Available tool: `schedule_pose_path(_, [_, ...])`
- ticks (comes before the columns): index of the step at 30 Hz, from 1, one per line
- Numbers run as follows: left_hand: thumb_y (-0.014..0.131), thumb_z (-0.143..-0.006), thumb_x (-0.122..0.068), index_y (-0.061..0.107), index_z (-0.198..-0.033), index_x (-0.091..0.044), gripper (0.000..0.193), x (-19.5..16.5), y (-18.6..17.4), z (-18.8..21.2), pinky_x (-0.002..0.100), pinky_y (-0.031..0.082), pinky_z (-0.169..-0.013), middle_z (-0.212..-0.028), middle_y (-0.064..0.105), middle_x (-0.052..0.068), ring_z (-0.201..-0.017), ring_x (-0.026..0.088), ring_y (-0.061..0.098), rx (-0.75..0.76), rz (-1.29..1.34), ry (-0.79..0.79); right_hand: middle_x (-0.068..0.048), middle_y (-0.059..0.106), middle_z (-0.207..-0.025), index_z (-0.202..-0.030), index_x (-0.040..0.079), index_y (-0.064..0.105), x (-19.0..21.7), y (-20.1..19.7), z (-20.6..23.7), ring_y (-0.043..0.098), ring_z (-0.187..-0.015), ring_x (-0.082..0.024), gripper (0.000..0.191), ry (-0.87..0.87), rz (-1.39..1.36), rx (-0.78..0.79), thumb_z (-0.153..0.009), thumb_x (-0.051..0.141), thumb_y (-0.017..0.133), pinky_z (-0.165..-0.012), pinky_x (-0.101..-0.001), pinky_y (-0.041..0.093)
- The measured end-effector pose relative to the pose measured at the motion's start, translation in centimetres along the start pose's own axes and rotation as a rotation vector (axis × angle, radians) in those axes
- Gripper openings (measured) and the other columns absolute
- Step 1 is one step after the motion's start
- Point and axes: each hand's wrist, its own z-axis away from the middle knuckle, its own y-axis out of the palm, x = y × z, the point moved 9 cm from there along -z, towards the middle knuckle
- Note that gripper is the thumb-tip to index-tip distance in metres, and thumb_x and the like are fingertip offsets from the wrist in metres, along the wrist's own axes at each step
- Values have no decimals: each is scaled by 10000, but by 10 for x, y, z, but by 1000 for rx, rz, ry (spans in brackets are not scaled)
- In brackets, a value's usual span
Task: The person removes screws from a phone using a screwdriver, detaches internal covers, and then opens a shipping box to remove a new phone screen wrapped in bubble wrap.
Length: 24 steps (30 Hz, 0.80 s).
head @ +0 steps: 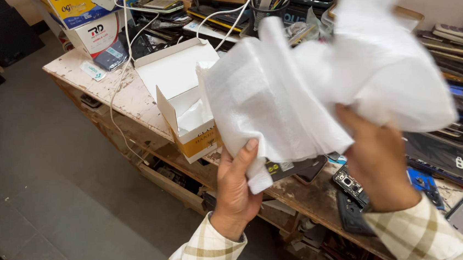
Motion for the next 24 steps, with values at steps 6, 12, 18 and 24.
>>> schedule_pose_path(6, [771,-900,-318,511,-1356,0,614,-19,16,0,394,578,-984,-1224,655,146,-1126,258,667,1,-284,247,-154,625,-1390,-1535,-16,443,-17,38,30,605,-1256,-247,689,47,-143,518,-939,223,691,-1020,-378,504])
schedule_pose_path(12, [759,-890,-321,421,-1413,-8,697,-30,19,5,439,582,-995,-1249,616,167,-1149,290,653,-31,-423,354,-171,669,-1247,-1343,-51,563,-6,44,34,640,-1141,-238,482,-268,619,357,-947,170,727,-945,-371,531])
schedule_pose_path(18, [746,-900,-428,344,-1464,-100,767,-14,6,-2,478,546,-1029,-1383,522,193,-1283,299,572,-96,-263,287,-68,654,-1292,-1347,46,540,-6,25,19,648,-1175,-179,422,-52,3,226,-950,125,661,-924,-328,560])
schedule_pose_path(24, [662,-836,-606,464,-1443,-18,868,14,4,3,454,600,-938,-1240,584,219,-1207,351,635,17,-108,-73,-81,676,-1299,-1341,2,608,-11,25,24,630,-1185,-176,369,-133,252,278,-991,105,662,-979,-319,504])
